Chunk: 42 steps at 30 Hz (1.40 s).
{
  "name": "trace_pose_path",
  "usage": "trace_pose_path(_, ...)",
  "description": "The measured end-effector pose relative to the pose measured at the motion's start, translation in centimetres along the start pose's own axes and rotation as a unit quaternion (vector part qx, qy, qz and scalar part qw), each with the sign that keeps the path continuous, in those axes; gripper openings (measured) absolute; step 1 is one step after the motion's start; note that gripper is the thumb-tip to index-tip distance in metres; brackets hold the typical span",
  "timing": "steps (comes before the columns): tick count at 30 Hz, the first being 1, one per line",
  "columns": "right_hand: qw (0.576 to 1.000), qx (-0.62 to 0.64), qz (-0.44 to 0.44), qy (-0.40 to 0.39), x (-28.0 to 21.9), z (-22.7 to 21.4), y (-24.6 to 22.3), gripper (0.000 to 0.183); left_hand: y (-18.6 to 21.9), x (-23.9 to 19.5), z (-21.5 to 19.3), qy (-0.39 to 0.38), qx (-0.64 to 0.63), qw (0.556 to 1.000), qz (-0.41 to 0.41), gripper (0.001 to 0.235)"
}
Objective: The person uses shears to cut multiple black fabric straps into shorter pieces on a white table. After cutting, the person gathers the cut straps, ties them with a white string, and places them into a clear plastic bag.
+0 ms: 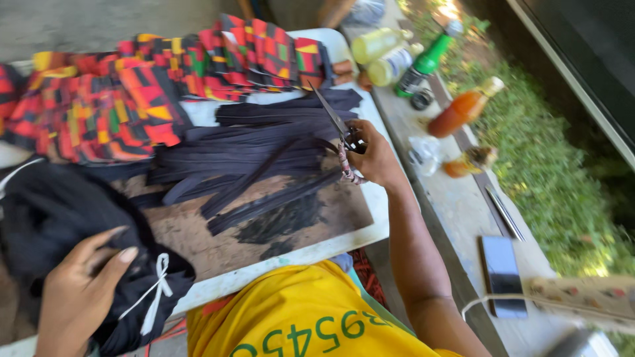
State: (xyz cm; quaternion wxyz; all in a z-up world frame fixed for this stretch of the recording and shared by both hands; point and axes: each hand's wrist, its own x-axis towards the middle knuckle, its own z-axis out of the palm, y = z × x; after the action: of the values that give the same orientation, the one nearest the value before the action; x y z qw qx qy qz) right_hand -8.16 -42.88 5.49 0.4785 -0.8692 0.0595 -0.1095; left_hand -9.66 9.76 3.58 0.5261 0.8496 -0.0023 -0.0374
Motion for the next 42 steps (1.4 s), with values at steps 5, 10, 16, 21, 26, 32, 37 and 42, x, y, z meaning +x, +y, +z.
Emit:
trace_pose_path(5, 0.998, -0.007, 0.045, 0.04, -4.8, -7.2, 0.3, 0.054, -2.1, 1.0, 0.2, -0.017, 0.027, 0.999, 0.019, 0.047)
trace_pose_path(10, 0.97, -0.159, 0.104, 0.152, -6.9, -11.7, 1.1, 0.046, -3.4, 1.5, 0.6, -0.012, 0.049, 0.999, -0.019, 0.048)
trace_pose_path(16, 0.985, -0.002, 0.166, 0.043, -7.3, -12.3, 1.9, 0.048, -2.9, 2.4, 0.4, -0.031, 0.054, 0.998, -0.017, 0.05)
trace_pose_path(21, 0.962, -0.142, 0.213, 0.093, -7.2, -9.7, 2.3, 0.043, -4.3, 2.7, 0.4, -0.026, 0.128, 0.99, -0.045, 0.051)
trace_pose_path(26, 0.96, -0.215, 0.146, 0.104, -9.7, -11.4, 2.4, 0.042, -8.6, 4.3, 0.2, -0.058, 0.057, 0.997, 0.009, 0.052)
trace_pose_path(32, 0.949, -0.296, 0.103, 0.041, -12.2, -12.9, 3.2, 0.04, -12.8, 5.6, 0.3, -0.056, 0.033, 0.997, 0.03, 0.047)
trace_pose_path(37, 0.893, -0.387, 0.223, 0.051, -12.4, -12.9, 4.0, 0.043, -12.3, 5.6, -0.2, -0.063, 0.081, 0.995, -0.022, 0.054)
trace_pose_path(42, 0.881, -0.416, 0.186, 0.129, -13.2, -12.1, 6.4, 0.047, -10.7, 5.1, 0.4, -0.056, 0.082, 0.995, -0.018, 0.05)
